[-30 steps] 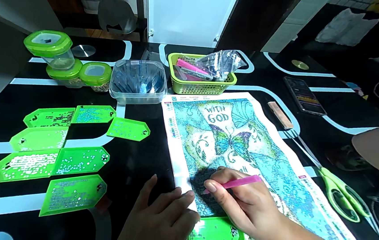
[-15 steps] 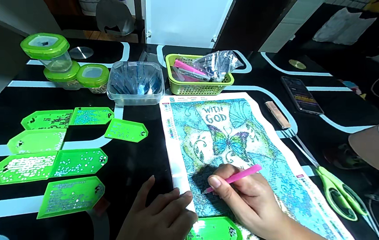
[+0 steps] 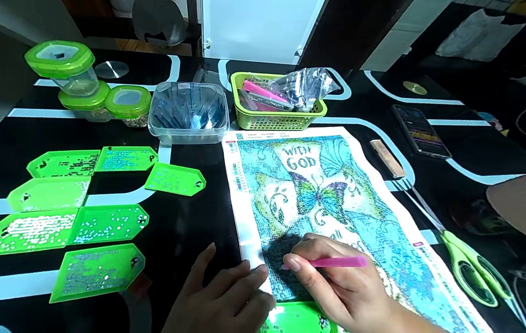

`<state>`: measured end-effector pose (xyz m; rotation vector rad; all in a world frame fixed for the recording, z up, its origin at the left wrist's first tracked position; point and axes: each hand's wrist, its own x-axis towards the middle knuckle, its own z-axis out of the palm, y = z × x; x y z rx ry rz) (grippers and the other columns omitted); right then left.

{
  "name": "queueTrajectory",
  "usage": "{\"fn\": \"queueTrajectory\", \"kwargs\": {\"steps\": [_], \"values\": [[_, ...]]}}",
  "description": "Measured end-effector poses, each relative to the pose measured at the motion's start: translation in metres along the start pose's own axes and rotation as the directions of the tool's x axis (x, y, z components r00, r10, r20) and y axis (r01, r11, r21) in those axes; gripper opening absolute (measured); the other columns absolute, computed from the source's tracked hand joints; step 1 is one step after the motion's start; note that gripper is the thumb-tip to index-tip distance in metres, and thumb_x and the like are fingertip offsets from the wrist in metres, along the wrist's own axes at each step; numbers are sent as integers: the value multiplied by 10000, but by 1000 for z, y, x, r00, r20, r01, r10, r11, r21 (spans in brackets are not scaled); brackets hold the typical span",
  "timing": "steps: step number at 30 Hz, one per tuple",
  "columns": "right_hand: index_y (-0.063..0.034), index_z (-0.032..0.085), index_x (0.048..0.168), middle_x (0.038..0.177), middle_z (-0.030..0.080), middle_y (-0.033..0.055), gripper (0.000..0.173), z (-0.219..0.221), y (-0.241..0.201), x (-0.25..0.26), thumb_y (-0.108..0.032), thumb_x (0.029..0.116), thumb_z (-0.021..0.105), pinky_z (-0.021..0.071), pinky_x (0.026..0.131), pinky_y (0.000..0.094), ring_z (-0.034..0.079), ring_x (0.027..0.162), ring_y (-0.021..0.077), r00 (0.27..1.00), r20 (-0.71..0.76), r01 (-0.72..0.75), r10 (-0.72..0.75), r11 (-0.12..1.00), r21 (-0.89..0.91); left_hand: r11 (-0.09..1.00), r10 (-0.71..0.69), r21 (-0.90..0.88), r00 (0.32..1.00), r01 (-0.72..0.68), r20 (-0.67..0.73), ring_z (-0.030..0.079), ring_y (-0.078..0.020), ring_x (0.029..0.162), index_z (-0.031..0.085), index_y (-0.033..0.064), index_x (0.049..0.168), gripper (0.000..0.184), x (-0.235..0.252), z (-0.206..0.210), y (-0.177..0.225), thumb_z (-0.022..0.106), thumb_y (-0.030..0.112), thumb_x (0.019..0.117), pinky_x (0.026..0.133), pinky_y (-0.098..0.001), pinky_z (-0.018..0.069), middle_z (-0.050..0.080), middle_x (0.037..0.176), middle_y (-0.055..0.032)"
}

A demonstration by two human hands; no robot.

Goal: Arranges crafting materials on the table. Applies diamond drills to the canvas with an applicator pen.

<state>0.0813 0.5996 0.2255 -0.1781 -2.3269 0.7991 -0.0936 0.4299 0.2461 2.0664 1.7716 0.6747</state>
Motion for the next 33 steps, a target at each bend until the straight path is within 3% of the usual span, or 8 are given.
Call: {"fn": "queueTrajectory", "kwargs": {"steps": [7, 19, 21, 25, 33], "values": [[-45, 633, 970, 783, 634, 15, 271, -5, 4, -1, -241, 1102, 499, 515, 645, 141, 610, 709, -9, 987, -28, -149, 158, 967, 208, 1000, -4, 2, 1000, 4, -2, 608, -271, 1308, 733, 145, 1164, 382, 0, -1, 1, 703, 432, 913, 1157, -668, 221, 682, 1366, -46], [-26, 603, 948, 795, 620, 58, 270, -2, 3, -2, -224, 1099, 499, 501, 669, 156, 600, 721, 35, 996, -2, -83, 84, 990, 113, 1000, -4, 2, 1000, 4, 0, 611, -276, 1304, 733, 140, 1162, 379, 0, -1, 1, 704, 422, 910, 1148, -674, 232, 685, 1360, -51], [-30, 626, 946, 785, 635, 41, 277, -4, 4, 0, -231, 1097, 510, 508, 657, 148, 607, 710, 18, 992, 14, -127, 126, 981, 146, 1000, -4, 4, 1000, 4, 0, 613, -272, 1301, 734, 144, 1157, 375, 0, -1, 1, 700, 428, 914, 1149, -671, 231, 685, 1361, -47], [-158, 717, 979, 796, 702, -63, 197, -28, 2, 11, -275, 1061, 581, 566, 630, 154, 665, 703, -8, 936, 4, -327, 352, 866, 379, 1000, -3, -1, 1000, 3, 5, 603, -268, 1315, 732, 149, 1169, 384, 0, -1, 0, 692, 438, 919, 1156, -671, 220, 680, 1369, -43], [-227, 741, 1048, 860, 719, -64, 172, -82, -16, 25, -344, 1032, 614, 590, 644, 169, 683, 707, 24, 917, -206, -241, 343, 885, 399, 1000, -9, -24, 1000, 9, 19, 606, -293, 1308, 735, 133, 1184, 403, 0, -3, 0, 701, 435, 918, 1160, -675, 214, 672, 1380, -65]]}}
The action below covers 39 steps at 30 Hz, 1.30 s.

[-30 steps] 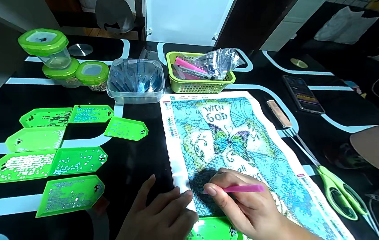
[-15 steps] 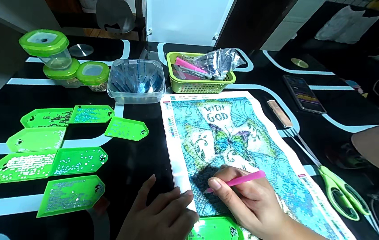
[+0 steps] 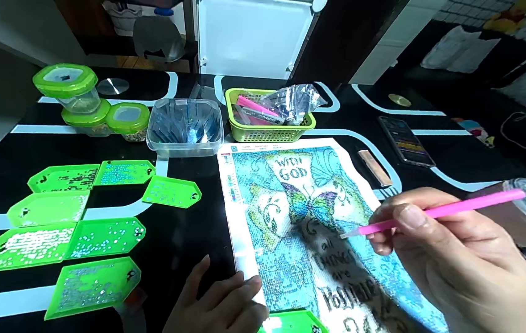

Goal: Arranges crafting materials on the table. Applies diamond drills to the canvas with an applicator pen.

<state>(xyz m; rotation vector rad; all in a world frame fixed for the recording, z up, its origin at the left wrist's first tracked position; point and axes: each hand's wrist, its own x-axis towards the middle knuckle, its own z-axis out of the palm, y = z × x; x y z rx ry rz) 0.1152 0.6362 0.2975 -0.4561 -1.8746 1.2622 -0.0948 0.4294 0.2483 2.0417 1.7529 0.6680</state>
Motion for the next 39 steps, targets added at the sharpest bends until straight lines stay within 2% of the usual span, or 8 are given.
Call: {"fn": "queueTrajectory", "kwargs": {"steps": [8, 18, 24, 28, 31, 33, 35, 39], "values": [[-218, 750, 987, 842, 740, -44, 163, -6, 51, -30, -318, 1026, 627, 586, 658, 177, 697, 716, 27, 965, -48, -251, 257, 962, 108, 999, 0, -52, 1000, 0, 11, 589, -345, 1320, 735, 104, 1203, 425, 1, -1, 4, 727, 413, 911, 1170, -685, 212, 659, 1378, -139], [-156, 703, 942, 806, 735, -23, 248, -3, 54, -22, -180, 1068, 491, 596, 685, 193, 707, 714, 58, 929, -34, -367, 368, 930, 19, 1000, -1, -23, 999, 1, -32, 628, -323, 1225, 743, 134, 1191, 415, 0, 2, 5, 737, 424, 895, 1164, -652, 246, 659, 1327, -160], [-198, 721, 998, 858, 740, -32, 215, -2, 56, -25, -275, 1070, 533, 601, 711, 209, 710, 752, 65, 960, -21, -278, 279, 960, 13, 997, -7, 70, 995, 14, -97, 614, -282, 1206, 745, 185, 1161, 400, 1, 5, 0, 723, 471, 881, 1171, -642, 207, 696, 1178, -77], [-198, 685, 1071, 930, 714, -102, 170, 16, 27, -41, -290, 1080, 542, 587, 722, 202, 675, 808, -11, 969, 188, -156, 163, 986, -52, 996, -5, 84, 994, 14, -108, 642, -295, 1098, 752, 173, 1158, 410, 2, 6, -1, 718, 475, 883, 1150, -633, 240, 706, 1050, -76], [-54, 622, 1032, 833, 652, 30, 213, 30, 23, -51, -241, 1087, 536, 534, 658, 184, 626, 727, 13, 938, 339, -40, 67, 996, -84, 996, -1, 85, 995, 10, -101, 651, -300, 1070, 755, 167, 1155, 409, 2, 6, 0, 712, 475, 889, 1142, -634, 251, 712, 1023, -78], [-15, 610, 1007, 796, 625, 78, 239, 36, 27, -54, -229, 1086, 539, 509, 640, 189, 601, 694, 46, 926, 375, 4, 32, 996, -95, 996, 3, 88, 994, 7, -108, 649, -297, 1067, 755, 166, 1152, 410, 2, 6, 0, 706, 478, 890, 1139, -623, 256, 711, 1026, -77], [-32, 601, 1005, 807, 617, 61, 234, 37, 30, -55, -240, 1088, 533, 510, 651, 172, 602, 713, 31, 937, 350, 32, -2, 996, -82, 995, 7, 98, 993, 5, -119, 646, -292, 1067, 753, 163, 1144, 415, 2, 7, -1, 703, 485, 887, 1136, -613, 261, 712, 1032, -73], [-165, 640, 1050, 883, 658, -79, 180, 24, 25, -45, -285, 1094, 514, 533, 721, 138, 636, 812, -44, 983, 176, 64, -55, 997, -47, 994, -5, 105, 991, 19, -133, 654, -282, 1065, 748, 157, 1147, 405, 2, 2, 0, 709, 463, 885, 1135, -601, 268, 729, 1038, -58]]}}
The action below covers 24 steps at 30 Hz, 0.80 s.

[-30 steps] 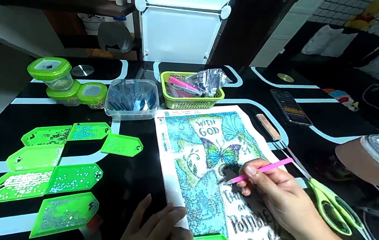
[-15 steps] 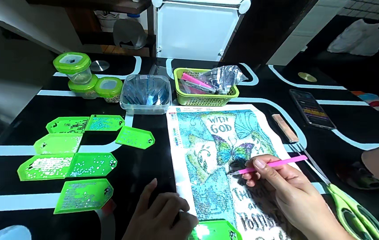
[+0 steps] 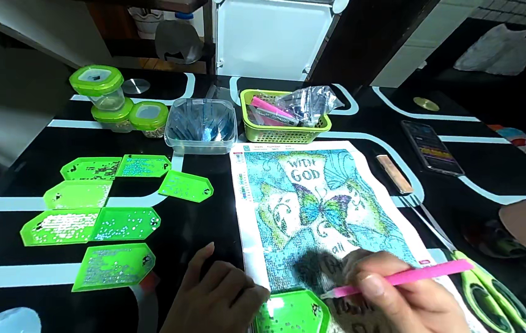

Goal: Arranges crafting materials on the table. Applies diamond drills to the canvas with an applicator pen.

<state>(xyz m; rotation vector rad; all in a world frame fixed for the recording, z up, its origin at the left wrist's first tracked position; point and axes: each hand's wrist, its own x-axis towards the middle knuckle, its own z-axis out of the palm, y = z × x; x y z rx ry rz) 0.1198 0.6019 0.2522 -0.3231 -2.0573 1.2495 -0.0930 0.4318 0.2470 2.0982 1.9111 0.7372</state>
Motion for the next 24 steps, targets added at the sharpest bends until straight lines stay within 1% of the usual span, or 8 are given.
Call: {"fn": "queueTrajectory", "kwargs": {"steps": [2, 4, 7, 10, 14, 16, 20, 24], "values": [[-215, 676, 1066, 902, 682, -120, 186, -5, 1, 2, -302, 1092, 513, 538, 725, 131, 649, 824, -45, 997, -74, 3, 0, 999, 32, 999, 15, -38, 1000, -15, 3, 662, -285, 1056, 749, 139, 1149, 388, -1, -1, 5, 722, 428, 891, 1139, -599, 271, 737, 1031, -62], [-218, 682, 1073, 905, 687, -120, 183, -6, 2, 2, -297, 1090, 518, 536, 718, 126, 651, 819, -42, 996, -90, -7, 13, 998, 60, 999, 20, -50, 1000, -20, -11, 660, -286, 1047, 752, 137, 1150, 392, -1, -2, 8, 723, 428, 889, 1139, -598, 268, 737, 1023, -63], [-188, 672, 1065, 907, 682, -102, 171, -2, 4, -1, -269, 1090, 524, 539, 717, 122, 649, 823, -46, 998, -57, -24, 27, 998, 64, 999, 11, -32, 1000, -12, -5, 658, -292, 1042, 750, 136, 1150, 393, -1, -3, 6, 708, 438, 903, 1134, -598, 275, 733, 1007, -68], [-159, 654, 1060, 903, 679, -80, 168, 1, 5, -1, -261, 1091, 524, 536, 715, 126, 644, 821, -45, 1000, -13, -28, 28, 999, 33, 998, 5, -56, 1000, -6, -12, 653, -292, 1037, 755, 124, 1146, 402, 0, -3, 8, 719, 432, 890, 1131, -586, 271, 731, 1004, -76], [-120, 638, 1059, 890, 677, -42, 169, 8, 9, -3, -248, 1089, 531, 551, 689, 139, 651, 790, -29, 998, 37, -42, 40, 998, 47, 999, -10, -45, 1000, 8, -28, 654, -282, 1032, 758, 135, 1136, 399, 0, -2, 4, 735, 433, 872, 1128, -572, 281, 732, 997, -66], [-110, 631, 1063, 886, 666, -30, 167, 8, 10, -4, -245, 1088, 536, 535, 687, 131, 640, 787, -30, 998, 50, -33, 31, 999, 38, 998, -16, -60, 999, 15, -32, 652, -278, 1032, 756, 140, 1142, 408, 1, -5, 3, 731, 445, 872, 1117, -567, 290, 731, 1001, -68], [-167, 657, 1083, 926, 685, -86, 162, 1, 7, 0, -264, 1090, 528, 544, 738, 125, 651, 844, -49, 1000, -9, -19, 19, 1000, 11, 993, -25, -119, 1000, 23, -15, 659, -293, 1043, 758, 126, 1148, 408, 1, -1, 0, 746, 420, 865, 1119, -585, 298, 736, 1013, -79], [-213, 678, 1104, 940, 693, -116, 169, -6, 5, 3, -279, 1089, 523, 548, 747, 139, 659, 854, -36, 997, -76, -14, 18, 999, 52, 988, -13, -153, 998, 3, -66, 653, -278, 1062, 752, 129, 1167, 394, 3, -2, -3, 731, 414, 895, 1123, -560, 296, 735, 1032, -82]]}}
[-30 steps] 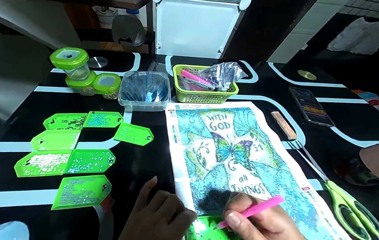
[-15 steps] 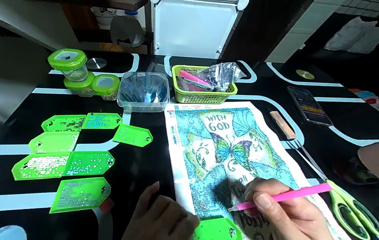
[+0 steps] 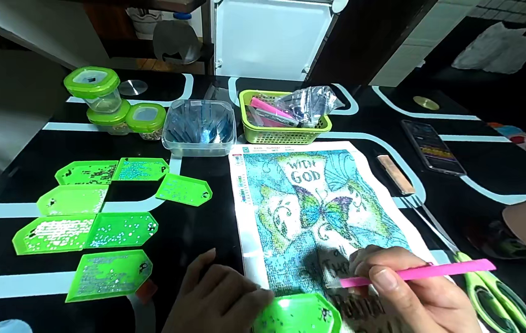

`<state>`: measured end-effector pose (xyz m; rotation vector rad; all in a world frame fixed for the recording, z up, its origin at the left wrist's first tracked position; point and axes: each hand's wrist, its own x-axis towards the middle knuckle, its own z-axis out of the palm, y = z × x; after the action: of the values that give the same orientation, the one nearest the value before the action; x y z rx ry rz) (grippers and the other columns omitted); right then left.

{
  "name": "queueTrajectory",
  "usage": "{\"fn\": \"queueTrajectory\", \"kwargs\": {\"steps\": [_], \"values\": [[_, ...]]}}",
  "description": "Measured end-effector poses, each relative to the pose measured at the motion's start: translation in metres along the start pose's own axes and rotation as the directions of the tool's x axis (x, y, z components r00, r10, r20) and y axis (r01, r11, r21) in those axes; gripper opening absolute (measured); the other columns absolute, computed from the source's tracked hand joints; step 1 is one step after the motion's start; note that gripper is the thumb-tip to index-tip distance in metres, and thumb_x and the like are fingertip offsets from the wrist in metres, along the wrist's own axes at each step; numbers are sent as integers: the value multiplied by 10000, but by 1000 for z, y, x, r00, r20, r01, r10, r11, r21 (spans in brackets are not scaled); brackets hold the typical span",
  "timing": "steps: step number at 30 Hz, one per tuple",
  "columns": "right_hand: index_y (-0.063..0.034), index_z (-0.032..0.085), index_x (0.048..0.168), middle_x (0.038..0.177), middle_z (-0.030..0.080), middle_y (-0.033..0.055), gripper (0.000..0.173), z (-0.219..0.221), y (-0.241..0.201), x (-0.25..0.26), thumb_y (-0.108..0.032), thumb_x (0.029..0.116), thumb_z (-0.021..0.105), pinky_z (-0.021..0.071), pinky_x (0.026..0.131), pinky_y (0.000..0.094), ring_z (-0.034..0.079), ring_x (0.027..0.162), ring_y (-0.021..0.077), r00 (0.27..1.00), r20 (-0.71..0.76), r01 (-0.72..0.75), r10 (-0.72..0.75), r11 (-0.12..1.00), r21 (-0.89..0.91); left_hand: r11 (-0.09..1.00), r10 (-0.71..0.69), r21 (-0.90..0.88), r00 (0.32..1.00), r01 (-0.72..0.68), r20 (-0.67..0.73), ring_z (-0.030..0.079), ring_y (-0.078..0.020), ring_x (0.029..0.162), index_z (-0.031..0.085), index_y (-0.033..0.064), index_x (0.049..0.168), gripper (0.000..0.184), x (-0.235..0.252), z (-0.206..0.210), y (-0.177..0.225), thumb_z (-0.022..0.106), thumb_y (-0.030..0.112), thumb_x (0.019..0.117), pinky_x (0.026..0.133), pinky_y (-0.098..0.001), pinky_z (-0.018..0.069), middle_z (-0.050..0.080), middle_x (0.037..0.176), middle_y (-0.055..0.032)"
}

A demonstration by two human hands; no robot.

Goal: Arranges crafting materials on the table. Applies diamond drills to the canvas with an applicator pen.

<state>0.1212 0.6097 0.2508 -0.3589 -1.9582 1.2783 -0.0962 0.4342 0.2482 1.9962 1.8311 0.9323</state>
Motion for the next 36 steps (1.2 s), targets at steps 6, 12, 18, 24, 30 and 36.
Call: {"fn": "queueTrajectory", "kwargs": {"steps": [6, 12, 18, 24, 30, 36], "values": [[-228, 692, 1104, 943, 708, -117, 176, -3, 0, 0, -289, 1086, 528, 560, 720, 139, 673, 843, -27, 999, -43, -25, 26, 999, 27, 1000, 19, -4, 1000, -19, 0, 645, -262, 1064, 750, 133, 1169, 396, 0, 4, 0, 729, 421, 899, 1138, -541, 273, 734, 1023, -74], [-102, 622, 1025, 836, 645, -33, 207, 2, 8, -10, -262, 1096, 513, 518, 662, 133, 617, 743, -38, 993, 103, -45, 51, 997, -60, 996, -7, 84, 999, 4, 33, 655, -276, 1042, 750, 148, 1164, 415, 0, 5, -5, 734, 450, 880, 1124, -569, 298, 729, 1018, -75], [-93, 607, 1021, 830, 627, -15, 217, 2, 10, -11, -272, 1097, 511, 511, 669, 131, 611, 742, -29, 995, 103, 10, 4, 990, -139, 995, -11, 103, 999, 8, 30, 651, -271, 1038, 749, 155, 1165, 427, 0, 4, -7, 717, 477, 888, 1122, -561, 295, 726, 1015, -67], [-255, 691, 1053, 886, 691, -140, 201, -6, 4, -1, -330, 1090, 509, 538, 712, 135, 654, 807, -40, 995, -95, 19, -23, 999, -50, 1000, 15, 20, 999, -16, 34, 662, -270, 1050, 757, 138, 1159, 390, -2, 7, 7, 726, 423, 895, 1131, -566, 300, 743, 1038, -67], [-217, 679, 1057, 895, 681, -125, 194, 0, 4, -5, -297, 1095, 506, 533, 713, 120, 646, 818, -51, 999, -44, -14, 13, 1000, -19, 998, 7, 55, 1000, -8, 12, 656, -273, 1051, 753, 144, 1167, 413, -1, 3, 3, 710, 453, 898, 1122, -564, 302, 740, 1027, -71], [-111, 637, 1077, 899, 668, -33, 165, 11, 8, -11, -246, 1085, 542, 536, 695, 130, 641, 799, -35, 991, 129, -29, 31, 999, -13, 998, 11, 56, 999, -14, 41, 650, -270, 1050, 752, 144, 1168, 391, -2, 7, 4, 712, 426, 901, 1117, -546, 305, 735, 1025, -66]]}}
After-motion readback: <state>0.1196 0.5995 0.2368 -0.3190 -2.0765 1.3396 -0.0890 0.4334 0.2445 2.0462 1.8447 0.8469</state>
